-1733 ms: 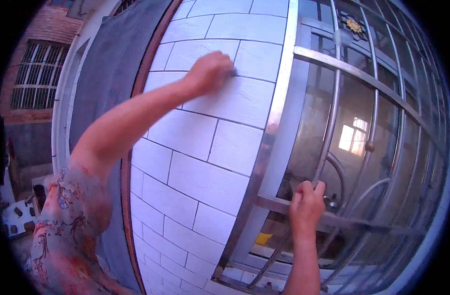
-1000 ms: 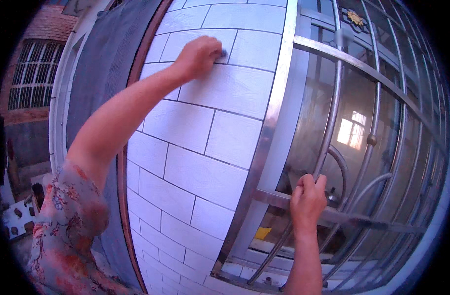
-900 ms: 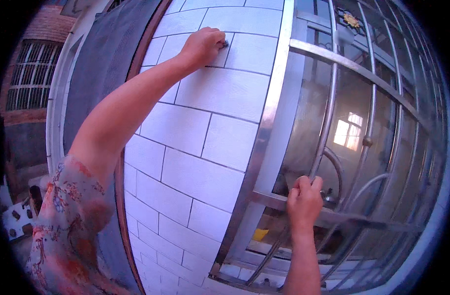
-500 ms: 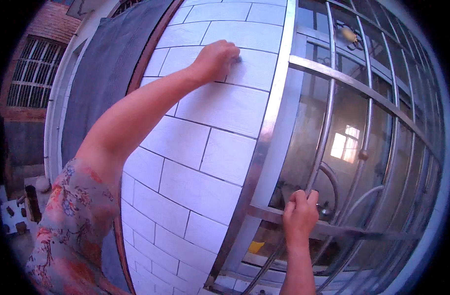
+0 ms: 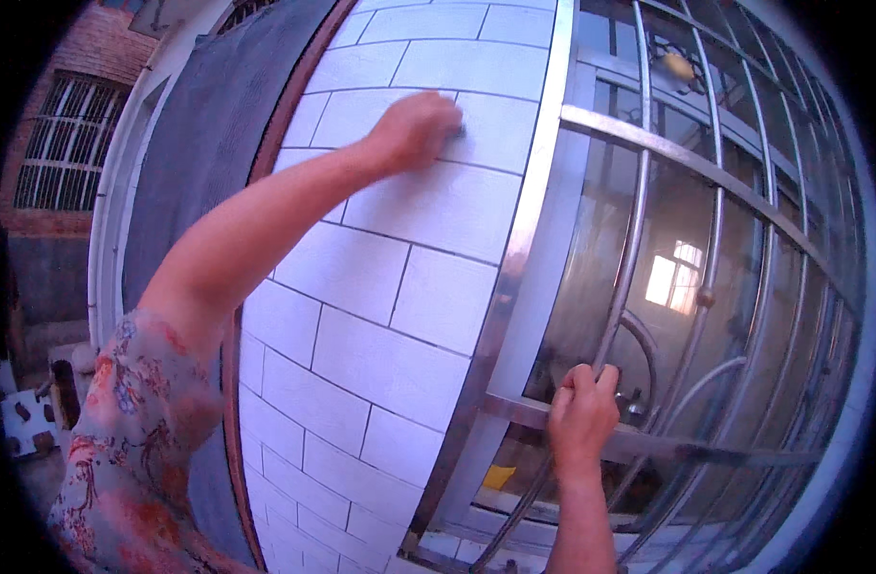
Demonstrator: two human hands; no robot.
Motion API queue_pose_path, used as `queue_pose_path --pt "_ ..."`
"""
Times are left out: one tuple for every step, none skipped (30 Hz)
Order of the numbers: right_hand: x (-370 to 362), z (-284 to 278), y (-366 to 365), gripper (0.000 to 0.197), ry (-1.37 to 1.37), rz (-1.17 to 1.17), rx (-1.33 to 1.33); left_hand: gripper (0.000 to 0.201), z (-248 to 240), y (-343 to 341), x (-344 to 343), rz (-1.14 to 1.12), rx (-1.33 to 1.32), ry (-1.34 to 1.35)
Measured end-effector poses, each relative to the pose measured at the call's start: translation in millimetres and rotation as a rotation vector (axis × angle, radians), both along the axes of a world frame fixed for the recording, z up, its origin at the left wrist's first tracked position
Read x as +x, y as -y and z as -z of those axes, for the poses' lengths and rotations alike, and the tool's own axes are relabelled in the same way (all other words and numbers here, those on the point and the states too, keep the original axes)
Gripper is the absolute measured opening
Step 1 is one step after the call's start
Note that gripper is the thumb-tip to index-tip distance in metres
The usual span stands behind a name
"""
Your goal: The person scrubs the tiled exterior wall of a building using a scouring pad, dipping the pad into a bucket of water occasionally.
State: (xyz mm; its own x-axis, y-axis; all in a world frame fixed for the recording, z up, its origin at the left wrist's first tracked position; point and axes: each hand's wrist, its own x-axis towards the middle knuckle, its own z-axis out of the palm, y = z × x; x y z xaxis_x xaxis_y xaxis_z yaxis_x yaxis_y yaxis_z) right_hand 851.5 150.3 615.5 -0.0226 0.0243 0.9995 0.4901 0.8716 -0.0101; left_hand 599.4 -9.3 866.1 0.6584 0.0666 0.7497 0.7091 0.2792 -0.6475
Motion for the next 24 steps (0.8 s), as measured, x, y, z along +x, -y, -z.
queue_pose_path --pt "-4.4 -0.8 -0.4 0.009 0.014 -0.026 -0.002 0.005 -7.4 -0.6 -2.2 -0.039 0.084 0.088" --pt "-8.8 -1.6 -0.3 0.009 0.027 -0.051 -0.004 0.005 -16.1 1.1 -5.3 -0.037 0.122 0.113" --pt "-8.5 -2.5 0.5 0.01 0.029 -0.06 -0.006 0.005 -24.8 1.1 -3.4 -0.018 0.159 0.128" --pt "-8.9 -2.4 0.4 0.01 0.033 -0.061 -0.012 0.005 -29.4 0.9 -3.4 -0.025 0.15 0.187" --pt "-10.2 -1.8 -0.1 0.01 0.037 -0.063 -0.017 0.005 -32.7 1.0 -3.9 -0.032 0.142 0.246" --pt "-9.8 -1.9 -0.5 0.01 0.032 -0.061 -0.021 0.006 -35.9 0.0 -0.3 -0.035 0.134 0.298" --pt "-9.8 -1.7 0.5 0.01 0.031 -0.049 -0.03 0.005 -35.3 0.0 0.5 -0.039 0.118 0.296" --pt "-10.5 -1.4 2.3 0.01 0.032 -0.04 -0.039 0.004 -31.8 1.9 -1.5 -0.045 0.103 0.296" --pt "-9.7 -0.7 3.4 0.011 0.032 -0.03 -0.046 0.004 -27.4 3.4 -2.5 -0.05 0.089 0.295" --pt "-8.2 -0.1 3.0 0.011 0.025 -0.035 -0.04 0.004 -22.0 4.5 -3.8 -0.041 0.048 0.204" --pt "-8.7 -0.2 -1.3 0.011 0.021 -0.046 -0.038 0.006 -14.5 4.0 -4.6 -0.037 0.004 0.115" --pt "-9.4 -0.1 -4.9 0.011 0.017 -0.057 -0.036 0.008 -6.5 1.9 -4.8 -0.034 -0.041 0.028" --pt "-9.1 0.2 -6.8 0.011 0.019 -0.058 -0.06 0.009 7.5 -4.7 -5.1 -0.045 -0.051 -0.026" --pt "-8.5 0.6 -6.1 0.01 0.022 -0.055 -0.077 0.008 24.6 -0.7 -1.6 -0.014 -0.075 -0.018" --pt "-7.5 -0.2 -4.0 0.01 0.025 -0.052 -0.086 0.008 33.5 6.6 0.5 0.015 -0.091 -0.011" --pt "-7.5 -0.3 -2.8 0.01 0.026 -0.041 -0.078 0.007 31.8 9.0 0.4 0.0 -0.088 0.002" --pt "-7.7 -0.2 -1.9 0.01 0.026 -0.029 -0.071 0.006 28.8 10.0 1.9 -0.014 -0.087 0.016" --pt "-7.9 0.2 -0.4 0.01 0.029 -0.015 -0.065 0.006 25.9 10.3 1.7 -0.026 -0.086 0.031" --pt "-7.6 0.0 0.5 0.01 0.028 -0.014 -0.052 0.005 18.6 8.5 0.6 -0.022 -0.044 0.042" --pt "-7.0 -0.5 1.3 0.01 0.027 -0.013 -0.039 0.004 7.1 6.5 -0.1 -0.018 -0.003 0.053" --pt "-5.9 0.0 -0.1 0.009 0.028 -0.007 -0.035 0.003 -3.4 0.1 -2.1 -0.009 0.029 0.066" --pt "-6.3 0.0 0.0 0.009 0.029 -0.013 -0.036 0.001 -12.2 0.6 -3.4 0.021 0.047 0.079" --pt "-7.0 0.1 0.0 0.009 0.03 -0.019 -0.036 0.001 -23.1 1.0 -3.1 0.008 0.082 0.117" --pt "-6.9 -0.5 -0.1 0.009 0.032 -0.024 -0.033 0.002 -34.2 2.2 -1.3 -0.004 0.119 0.158"
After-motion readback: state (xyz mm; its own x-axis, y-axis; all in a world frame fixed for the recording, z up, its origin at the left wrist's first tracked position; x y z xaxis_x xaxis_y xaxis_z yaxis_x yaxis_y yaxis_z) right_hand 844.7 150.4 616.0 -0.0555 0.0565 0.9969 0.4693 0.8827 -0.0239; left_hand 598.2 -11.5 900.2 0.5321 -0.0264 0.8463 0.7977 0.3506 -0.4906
